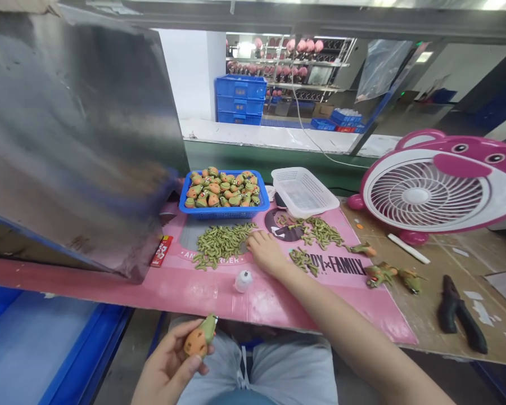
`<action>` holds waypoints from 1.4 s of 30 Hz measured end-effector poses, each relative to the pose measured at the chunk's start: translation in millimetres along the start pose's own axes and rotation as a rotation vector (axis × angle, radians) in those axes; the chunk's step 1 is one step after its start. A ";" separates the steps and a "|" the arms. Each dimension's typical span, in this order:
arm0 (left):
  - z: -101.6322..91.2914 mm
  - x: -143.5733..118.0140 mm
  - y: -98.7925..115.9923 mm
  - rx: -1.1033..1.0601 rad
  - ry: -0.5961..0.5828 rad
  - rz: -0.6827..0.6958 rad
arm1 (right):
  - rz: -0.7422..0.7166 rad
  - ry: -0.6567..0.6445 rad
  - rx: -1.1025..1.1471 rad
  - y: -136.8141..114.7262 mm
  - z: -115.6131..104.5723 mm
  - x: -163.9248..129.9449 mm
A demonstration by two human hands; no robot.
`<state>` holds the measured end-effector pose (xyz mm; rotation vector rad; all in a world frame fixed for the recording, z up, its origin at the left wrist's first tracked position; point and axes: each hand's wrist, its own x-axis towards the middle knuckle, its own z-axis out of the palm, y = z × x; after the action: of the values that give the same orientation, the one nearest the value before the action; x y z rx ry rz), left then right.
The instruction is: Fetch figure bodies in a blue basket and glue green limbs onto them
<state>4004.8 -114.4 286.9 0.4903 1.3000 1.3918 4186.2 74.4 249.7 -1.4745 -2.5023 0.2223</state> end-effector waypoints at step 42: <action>22.3 -4.7 5.6 0.477 -0.658 -0.003 | -0.003 -0.211 0.887 -66.9 -97.7 -124.9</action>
<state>4022.9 -108.0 300.4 1.1571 1.0615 0.7899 4214.9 -65.8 345.3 -1.0826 -2.0519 1.3328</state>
